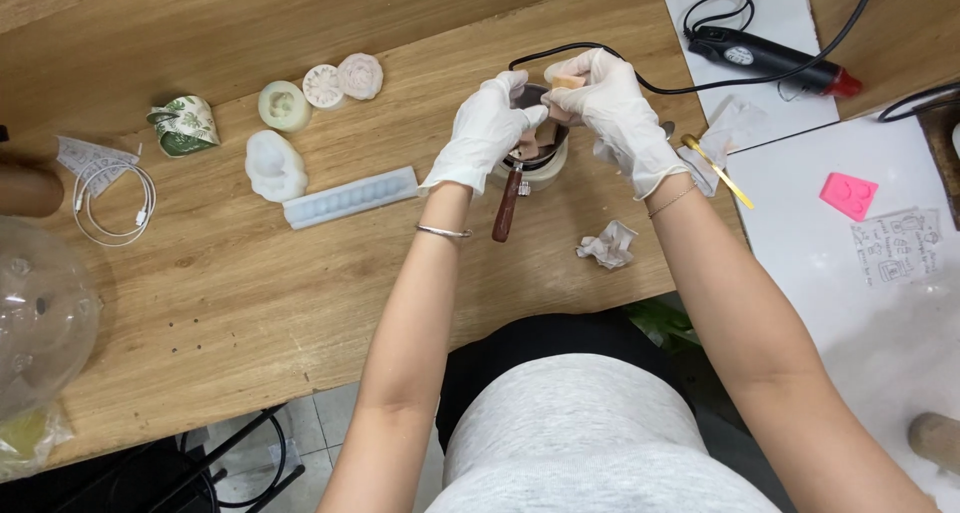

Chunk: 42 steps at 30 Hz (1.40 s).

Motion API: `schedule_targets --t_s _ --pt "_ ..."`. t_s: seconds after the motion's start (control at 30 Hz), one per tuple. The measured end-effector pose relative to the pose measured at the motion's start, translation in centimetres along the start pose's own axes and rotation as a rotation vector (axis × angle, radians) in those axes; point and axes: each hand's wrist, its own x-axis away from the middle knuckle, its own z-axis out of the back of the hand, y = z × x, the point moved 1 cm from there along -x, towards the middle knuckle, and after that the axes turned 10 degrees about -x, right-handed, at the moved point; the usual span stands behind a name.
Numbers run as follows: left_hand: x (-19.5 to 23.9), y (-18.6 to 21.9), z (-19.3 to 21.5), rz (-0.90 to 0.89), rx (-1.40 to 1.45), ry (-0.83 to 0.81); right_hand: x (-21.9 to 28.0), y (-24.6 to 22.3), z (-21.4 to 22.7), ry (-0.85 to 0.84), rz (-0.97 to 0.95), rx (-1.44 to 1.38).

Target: The person places pieces of wax into a small melting pot on a mini hot plate and stirs them with a spoon as they melt. They wipe the wooden table with a tissue, handle silicone candle molds, and use a heat gun near the melting pot while the wax continues melting.

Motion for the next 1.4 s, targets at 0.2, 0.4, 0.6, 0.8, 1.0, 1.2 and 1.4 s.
schedule_targets --t_s 0.2,0.4,0.6,0.8,1.0,1.2,1.4 --pt "-0.4 5.6 2.6 0.18 0.031 -0.162 -0.2 0.2 -1.5 -0.128 0.126 0.042" --pt "-1.4 4.4 1.4 0.199 0.013 -0.074 -0.9 0.6 -3.0 0.043 0.386 0.501" --pt "-2.4 0.6 -2.7 0.388 0.155 0.006 -0.9 2.9 -3.6 0.221 0.518 0.605" --pt "-2.1 1.5 -1.9 0.194 -0.133 -0.014 -1.7 5.4 -3.3 0.278 0.578 0.54" --pt "-2.7 1.2 -1.0 0.154 -0.175 -0.156 -1.5 4.3 -2.4 0.108 0.579 0.536" --pt "-2.1 2.4 3.4 0.017 -0.21 -0.337 1.9 -1.9 -2.6 0.1 -0.002 0.549" --pt "-3.5 2.6 0.6 -0.18 -0.561 -0.405 3.9 -5.0 -3.8 0.095 -0.206 0.67"
